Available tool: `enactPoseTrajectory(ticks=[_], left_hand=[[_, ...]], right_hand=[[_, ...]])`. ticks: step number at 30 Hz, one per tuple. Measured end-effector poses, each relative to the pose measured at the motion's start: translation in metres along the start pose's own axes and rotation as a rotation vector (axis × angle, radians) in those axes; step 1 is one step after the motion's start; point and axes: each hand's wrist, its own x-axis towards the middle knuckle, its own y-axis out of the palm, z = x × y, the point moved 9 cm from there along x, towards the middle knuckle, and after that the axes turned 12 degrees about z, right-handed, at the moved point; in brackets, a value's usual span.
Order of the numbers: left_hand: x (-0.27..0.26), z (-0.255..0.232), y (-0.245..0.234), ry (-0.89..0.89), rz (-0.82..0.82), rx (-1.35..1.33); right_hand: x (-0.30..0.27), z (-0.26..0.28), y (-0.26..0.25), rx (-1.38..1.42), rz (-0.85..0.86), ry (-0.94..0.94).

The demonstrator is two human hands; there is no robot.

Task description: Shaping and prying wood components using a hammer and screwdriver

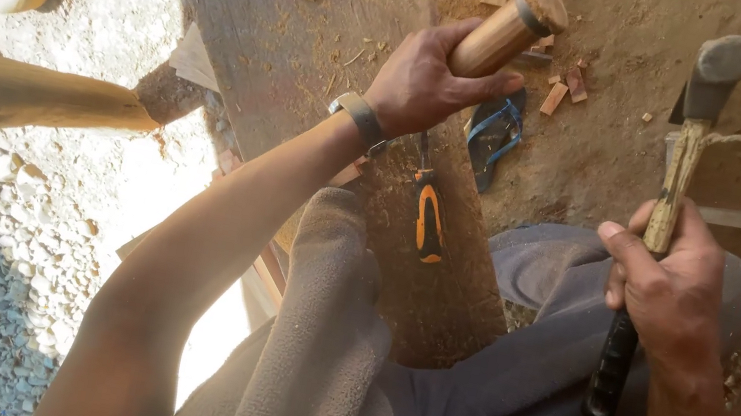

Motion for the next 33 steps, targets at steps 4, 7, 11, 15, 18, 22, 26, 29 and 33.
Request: enactPoseTrajectory(ticks=[4, 7, 11, 15, 18, 22, 26, 29, 33], left_hand=[[-0.003, -0.007, 0.000, -0.026, 0.029, 0.112], [-0.007, -0.009, 0.000, -0.031, 0.028, 0.150], [-0.013, -0.005, 0.006, -0.013, 0.048, 0.219], [-0.014, -0.010, 0.003, 0.012, 0.041, 0.204], [-0.016, -0.010, 0.004, 0.028, 0.039, 0.205], [-0.018, -0.011, 0.004, 0.035, 0.030, 0.236], [-0.019, -0.011, 0.006, -0.009, 0.057, 0.243], [-0.027, -0.020, 0.003, -0.003, 0.104, 0.129], [-0.016, -0.025, 0.002, -0.001, 0.190, 0.162]], right_hand=[[0.002, -0.009, 0.004, -0.004, 0.018, 0.019], [0.002, -0.013, 0.003, -0.027, 0.020, 0.034], [0.004, -0.015, -0.005, -0.089, 0.091, -0.008], [-0.002, 0.027, -0.016, -0.147, 0.034, 0.055], [0.000, 0.049, -0.027, -0.202, -0.023, -0.069], [0.021, 0.047, 0.003, -0.400, 0.074, -0.197], [0.018, 0.044, 0.011, -0.715, 0.193, 0.393], [0.002, 0.044, 0.007, -0.555, 0.106, 0.328], [-0.003, 0.005, 0.006, -0.214, 0.083, 0.156]])
